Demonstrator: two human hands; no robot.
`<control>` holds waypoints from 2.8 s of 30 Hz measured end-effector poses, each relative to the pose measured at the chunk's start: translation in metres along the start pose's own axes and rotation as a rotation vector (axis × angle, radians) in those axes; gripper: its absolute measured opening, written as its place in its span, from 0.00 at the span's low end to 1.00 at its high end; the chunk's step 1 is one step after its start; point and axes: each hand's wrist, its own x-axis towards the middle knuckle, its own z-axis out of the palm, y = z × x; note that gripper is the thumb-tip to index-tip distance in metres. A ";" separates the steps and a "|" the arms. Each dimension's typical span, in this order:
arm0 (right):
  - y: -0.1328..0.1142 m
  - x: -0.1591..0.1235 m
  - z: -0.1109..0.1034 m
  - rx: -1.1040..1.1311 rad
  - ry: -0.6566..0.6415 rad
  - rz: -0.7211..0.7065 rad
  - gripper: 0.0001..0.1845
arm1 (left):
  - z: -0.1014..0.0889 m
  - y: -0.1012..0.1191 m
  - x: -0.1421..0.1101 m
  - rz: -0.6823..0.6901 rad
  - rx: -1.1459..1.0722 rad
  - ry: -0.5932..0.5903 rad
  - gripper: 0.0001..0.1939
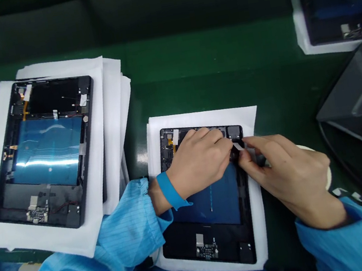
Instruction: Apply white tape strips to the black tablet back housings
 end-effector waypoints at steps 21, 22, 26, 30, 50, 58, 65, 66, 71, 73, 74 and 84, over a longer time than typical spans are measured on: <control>-0.002 0.002 0.000 0.040 -0.074 0.051 0.05 | 0.001 -0.001 0.000 -0.002 -0.009 0.035 0.10; -0.002 0.002 0.000 0.040 -0.072 0.050 0.05 | 0.001 -0.001 0.000 -0.005 -0.010 0.031 0.10; -0.002 0.003 -0.001 0.040 -0.067 0.041 0.06 | -0.001 0.000 0.001 -0.015 -0.010 0.019 0.11; 0.000 0.005 -0.002 0.056 -0.071 0.026 0.06 | -0.001 0.000 0.001 -0.014 -0.009 0.005 0.11; 0.003 0.000 -0.011 0.169 -0.195 -0.071 0.04 | -0.001 0.005 -0.003 -0.011 -0.016 -0.038 0.12; 0.006 0.005 -0.015 0.108 -0.214 -0.206 0.07 | -0.001 0.003 -0.002 -0.008 -0.009 -0.034 0.11; 0.008 -0.015 -0.006 0.250 -0.155 -0.052 0.14 | 0.002 0.001 0.001 -0.012 -0.015 0.010 0.10; 0.009 -0.017 -0.007 0.257 -0.153 -0.067 0.14 | 0.002 0.001 0.001 -0.012 -0.017 0.017 0.10; 0.016 -0.015 -0.010 0.271 -0.149 -0.118 0.11 | 0.002 0.001 0.002 -0.017 -0.016 0.024 0.10; 0.017 -0.015 -0.011 0.279 -0.146 -0.127 0.11 | 0.001 0.001 0.002 -0.018 -0.011 0.014 0.11; 0.017 -0.015 -0.011 0.283 -0.150 -0.129 0.11 | 0.001 0.001 0.002 -0.019 -0.009 0.011 0.12; 0.009 -0.011 -0.016 0.151 -0.216 -0.113 0.10 | -0.001 0.000 0.004 -0.019 -0.016 0.007 0.12</control>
